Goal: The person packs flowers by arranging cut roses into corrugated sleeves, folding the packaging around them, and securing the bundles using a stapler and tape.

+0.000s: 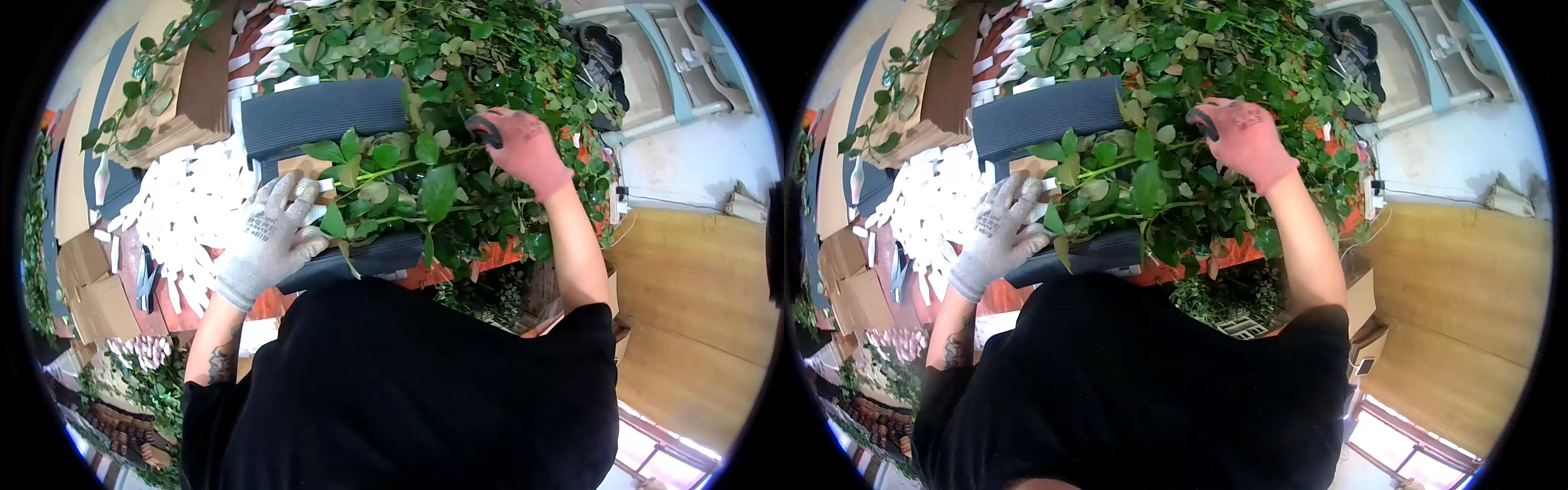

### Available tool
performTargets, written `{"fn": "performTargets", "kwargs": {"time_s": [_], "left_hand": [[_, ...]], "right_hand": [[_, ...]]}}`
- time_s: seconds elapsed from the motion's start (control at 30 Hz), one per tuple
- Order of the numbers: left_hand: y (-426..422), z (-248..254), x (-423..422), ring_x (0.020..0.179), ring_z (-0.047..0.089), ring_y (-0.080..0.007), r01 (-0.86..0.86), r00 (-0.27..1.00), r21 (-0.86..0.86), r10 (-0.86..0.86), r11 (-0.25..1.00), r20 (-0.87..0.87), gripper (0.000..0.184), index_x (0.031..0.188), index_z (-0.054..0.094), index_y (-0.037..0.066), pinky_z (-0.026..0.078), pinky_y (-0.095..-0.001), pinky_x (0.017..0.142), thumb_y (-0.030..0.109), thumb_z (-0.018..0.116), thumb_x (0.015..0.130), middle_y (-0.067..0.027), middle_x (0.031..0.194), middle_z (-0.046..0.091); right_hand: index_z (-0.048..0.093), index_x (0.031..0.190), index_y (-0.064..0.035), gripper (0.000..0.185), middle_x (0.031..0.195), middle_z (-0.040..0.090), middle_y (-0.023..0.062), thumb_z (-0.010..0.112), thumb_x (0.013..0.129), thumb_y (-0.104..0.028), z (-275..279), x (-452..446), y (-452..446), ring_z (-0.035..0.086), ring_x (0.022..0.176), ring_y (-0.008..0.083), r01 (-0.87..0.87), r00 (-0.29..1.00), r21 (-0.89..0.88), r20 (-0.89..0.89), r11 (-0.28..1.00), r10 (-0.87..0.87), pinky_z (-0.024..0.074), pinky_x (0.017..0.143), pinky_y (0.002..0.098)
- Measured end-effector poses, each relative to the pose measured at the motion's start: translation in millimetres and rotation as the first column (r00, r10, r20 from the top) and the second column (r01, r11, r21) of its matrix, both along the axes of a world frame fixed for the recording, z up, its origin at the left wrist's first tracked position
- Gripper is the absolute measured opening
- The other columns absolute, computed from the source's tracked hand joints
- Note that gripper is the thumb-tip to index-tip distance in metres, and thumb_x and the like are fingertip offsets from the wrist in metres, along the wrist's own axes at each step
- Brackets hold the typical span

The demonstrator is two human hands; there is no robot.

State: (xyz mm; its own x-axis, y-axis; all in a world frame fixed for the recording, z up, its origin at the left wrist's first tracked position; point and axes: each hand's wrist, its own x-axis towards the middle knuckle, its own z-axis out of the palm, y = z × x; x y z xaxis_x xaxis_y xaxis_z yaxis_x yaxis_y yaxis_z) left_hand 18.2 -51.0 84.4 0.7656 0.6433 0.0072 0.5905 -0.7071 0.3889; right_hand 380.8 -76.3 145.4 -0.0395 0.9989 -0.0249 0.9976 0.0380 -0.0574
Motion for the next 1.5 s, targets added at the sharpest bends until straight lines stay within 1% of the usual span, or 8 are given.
{"fn": "performTargets", "kwargs": {"time_s": [0.2,0.63,0.77,0.9,1.07,1.13,1.23,1.5], "left_hand": [[2,-3,3,0.12,0.042,-0.0403,-0.006,0.999,-0.064,0.01,0.998,0.052,0.071,0.133,0.046,0.004,0.034,-0.0471,0.101,0.035,0.068,0.073,-0.0226,0.134,0.041],[4,-16,-5,0.11,0.048,-0.0394,0.028,0.978,0.06,-0.04,0.998,0.204,0.067,0.126,0.049,0.003,0.039,-0.0467,0.092,0.033,0.071,0.07,-0.0228,0.125,0.045],[4,-17,-10,0.105,0.051,-0.0372,-0.013,0.972,-0.078,0.031,0.997,0.233,0.061,0.124,0.052,0.005,0.041,-0.0447,0.09,0.038,0.067,0.075,-0.018,0.122,0.048],[23,-24,-15,0.098,0.055,-0.0321,0.013,0.936,0.029,-0.022,0.999,0.352,0.046,0.118,0.057,0.007,0.042,-0.0405,0.088,0.039,0.058,0.086,-0.0138,0.112,0.054],[45,-27,-26,0.108,0.055,-0.0335,0.193,0.923,-0.24,-0.093,0.952,0.374,0.036,0.119,0.059,0.002,0.044,-0.0382,0.093,0.027,0.053,0.093,-0.0172,0.119,0.056],[43,-31,-30,0.105,0.057,-0.0313,0.138,0.918,-0.19,-0.054,0.972,0.394,0.033,0.116,0.061,0.006,0.045,-0.0379,0.091,0.024,0.06,0.088,-0.0149,0.111,0.061],[26,2,-42,0.101,0.059,-0.0279,-0.034,0.932,-0.012,0.036,0.999,0.361,0.032,0.11,0.065,0.007,0.047,-0.0364,0.087,0.021,0.066,0.082,-0.0136,0.103,0.062],[1,-22,-36,0.085,0.061,-0.0288,-0.042,0.988,-0.358,0.093,0.933,0.125,0.023,0.092,0.066,0.007,0.047,-0.0377,0.076,0.026,0.065,0.08,-0.0097,0.083,0.061]], "right_hand": [[0.058,0.111,-0.0132,0.038,0.104,0.062,0.0081,0.061,0.073,-0.015,-35,15,-2,0.06,0.098,0.0274,-0.121,0.986,-0.249,0.086,0.961,0.146,0.049,0.083,0.0383],[0.057,0.109,-0.0137,0.039,0.105,0.063,0.0047,0.064,0.071,-0.015,-10,16,-23,0.06,0.096,0.0247,-0.166,0.977,0.12,0.156,0.979,0.146,0.0473,0.083,0.0371],[0.058,0.116,-0.0102,0.047,0.107,0.064,0.0095,0.066,0.07,-0.011,-20,1,-29,0.06,0.096,0.0284,-0.146,0.981,-0.177,0.101,0.973,0.165,0.0465,0.085,0.0382],[0.06,0.112,-0.0055,0.043,0.11,0.064,0.0124,0.067,0.069,-0.006,-8,8,-32,0.063,0.094,0.03,-0.154,0.974,0.136,0.189,0.979,0.127,0.0493,0.084,0.0366],[0.061,0.113,-0.0097,0.048,0.115,0.059,0.0069,0.074,0.067,-0.011,27,-119,-23,0.054,0.107,0.0227,-0.513,0.841,0.118,-0.133,0.85,0.525,0.0405,0.095,0.0369],[0.055,0.121,-0.0186,0.048,0.103,0.06,0.0039,0.064,0.078,-0.037,-25,-147,-19,0.056,0.1,0.0194,-0.63,0.767,0.125,-0.051,0.766,0.639,0.0392,0.088,0.0356],[0.055,0.118,-0.0128,0.042,0.096,0.063,0.0045,0.058,0.079,-0.028,-60,-160,-18,0.059,0.091,0.021,-0.653,0.756,-0.012,-0.062,0.757,0.651,0.0436,0.077,0.0378],[0.057,0.112,-0.0075,0.036,0.086,0.062,0.0065,0.055,0.077,-0.014,-73,-170,-9,0.06,0.082,0.0258,-0.694,0.715,-0.046,-0.162,0.719,0.68,0.0457,0.069,0.039]]}}
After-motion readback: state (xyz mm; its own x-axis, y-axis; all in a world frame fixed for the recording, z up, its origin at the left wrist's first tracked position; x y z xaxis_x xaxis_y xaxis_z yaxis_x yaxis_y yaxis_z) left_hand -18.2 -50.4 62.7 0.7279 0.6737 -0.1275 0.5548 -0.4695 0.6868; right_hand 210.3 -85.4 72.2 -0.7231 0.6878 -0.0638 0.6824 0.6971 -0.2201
